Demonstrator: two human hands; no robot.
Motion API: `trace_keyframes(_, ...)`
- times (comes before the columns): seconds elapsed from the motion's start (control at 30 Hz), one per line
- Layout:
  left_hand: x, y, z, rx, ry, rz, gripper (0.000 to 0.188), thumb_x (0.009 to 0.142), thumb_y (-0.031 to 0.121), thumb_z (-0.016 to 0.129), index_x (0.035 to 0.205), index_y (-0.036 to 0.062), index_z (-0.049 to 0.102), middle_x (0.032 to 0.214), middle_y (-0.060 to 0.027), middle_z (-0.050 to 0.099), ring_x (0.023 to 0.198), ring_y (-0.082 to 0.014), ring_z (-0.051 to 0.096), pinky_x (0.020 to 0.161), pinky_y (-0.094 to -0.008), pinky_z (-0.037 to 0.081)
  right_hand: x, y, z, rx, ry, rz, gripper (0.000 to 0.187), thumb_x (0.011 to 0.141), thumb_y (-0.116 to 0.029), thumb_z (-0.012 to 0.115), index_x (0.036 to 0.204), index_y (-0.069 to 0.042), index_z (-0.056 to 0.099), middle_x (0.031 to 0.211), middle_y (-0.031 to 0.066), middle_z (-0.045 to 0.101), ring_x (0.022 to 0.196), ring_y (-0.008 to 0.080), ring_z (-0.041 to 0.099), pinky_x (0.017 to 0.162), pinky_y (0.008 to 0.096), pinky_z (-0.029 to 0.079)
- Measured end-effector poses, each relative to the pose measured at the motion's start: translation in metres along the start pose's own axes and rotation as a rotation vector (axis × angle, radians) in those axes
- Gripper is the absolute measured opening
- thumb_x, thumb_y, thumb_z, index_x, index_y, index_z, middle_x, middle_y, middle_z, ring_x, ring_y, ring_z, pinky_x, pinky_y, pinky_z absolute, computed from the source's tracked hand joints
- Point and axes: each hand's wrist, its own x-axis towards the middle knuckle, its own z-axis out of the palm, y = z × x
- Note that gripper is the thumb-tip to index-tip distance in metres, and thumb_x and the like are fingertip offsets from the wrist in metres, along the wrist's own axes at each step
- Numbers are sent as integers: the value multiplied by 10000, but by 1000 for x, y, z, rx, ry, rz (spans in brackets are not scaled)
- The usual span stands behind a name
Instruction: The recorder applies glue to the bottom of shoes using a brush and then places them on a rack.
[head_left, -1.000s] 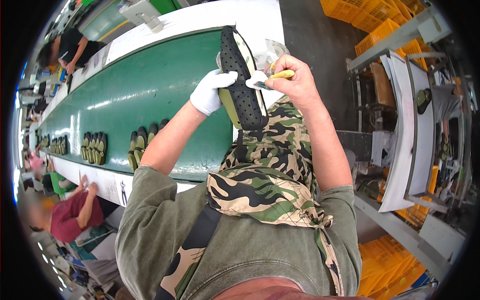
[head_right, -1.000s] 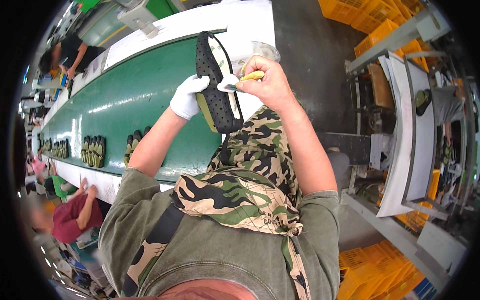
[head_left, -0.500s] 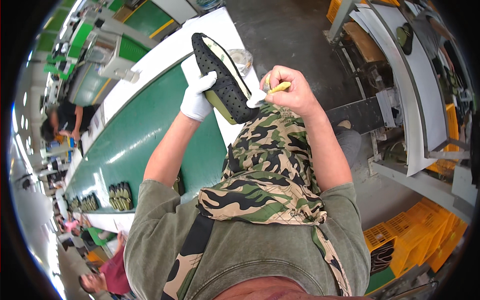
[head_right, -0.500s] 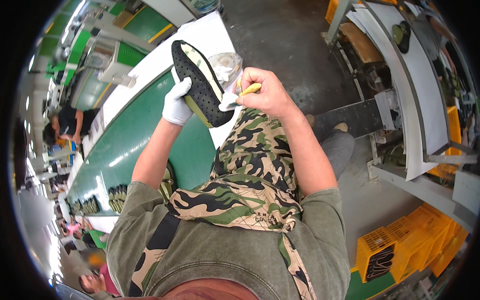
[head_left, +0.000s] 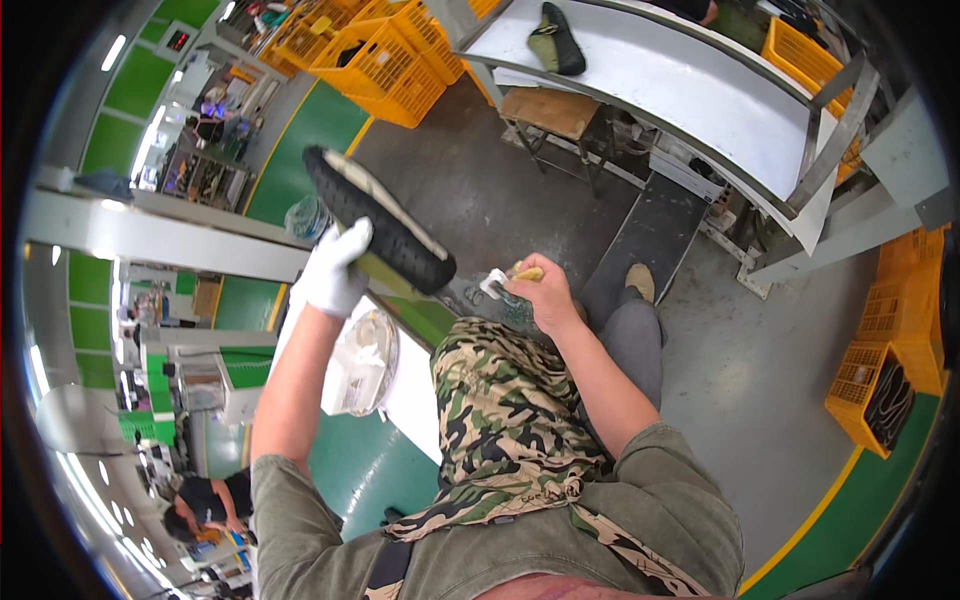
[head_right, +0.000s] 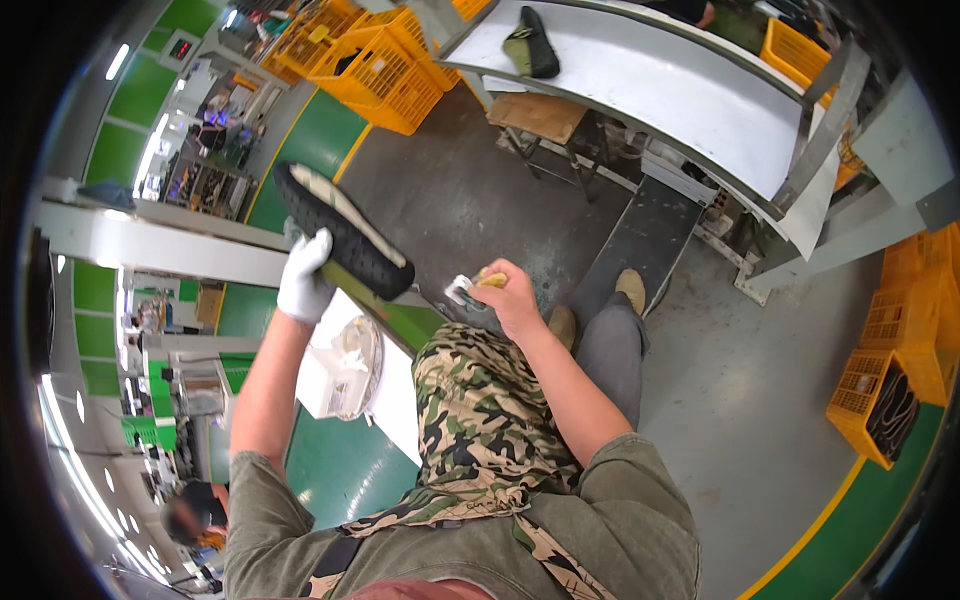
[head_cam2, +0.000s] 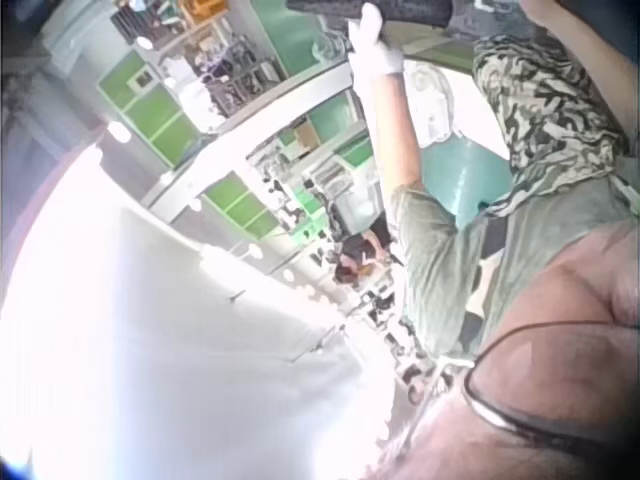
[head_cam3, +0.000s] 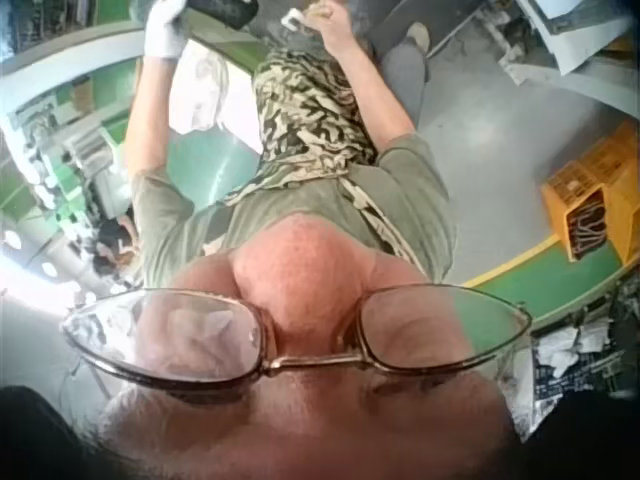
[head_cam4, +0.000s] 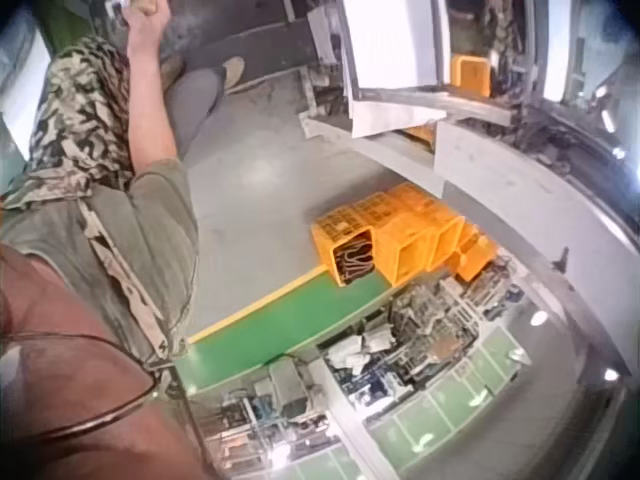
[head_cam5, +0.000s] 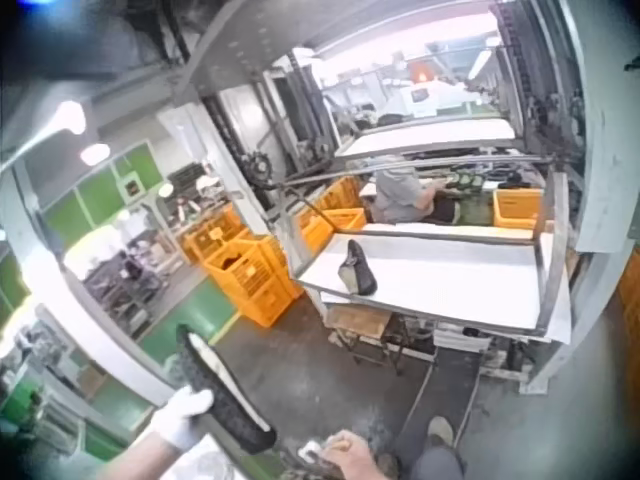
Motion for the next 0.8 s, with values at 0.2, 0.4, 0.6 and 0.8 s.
trace_keyframes(0.2,191,42,156,212,-143,36,480,873,299,779,1212,-11,638,1099,-55,693,977,-169,656,912,-311,503,27,19,-75,-67,189,60,209,752,28,761,863,-48,601,792,5,610,699,92,577,617,264,445)
trace_keyframes(0.4,278,25,317,274,-207,-139,374,913,299,746,1164,29,688,1006,-88,733,847,-208,703,764,-365,571,55,11,-104,-74,314,65,208,746,17,773,862,-44,612,784,-1,612,694,92,572,610,264,439)
trace_keyframes(0.6,359,-59,316,590,-202,33,498,866,285,793,1242,-14,663,1080,-90,726,935,-196,675,804,-330,519,54,14,-100,4,294,103,205,748,15,774,858,-51,613,777,-11,604,700,86,564,612,263,437)
trace_keyframes(0.8,281,-61,237,1170,-214,647,451,889,240,733,1280,34,641,1078,-97,709,996,-217,681,911,-335,529,47,23,-97,-60,297,83,203,732,2,765,861,-63,622,769,-14,589,690,89,553,612,260,443)
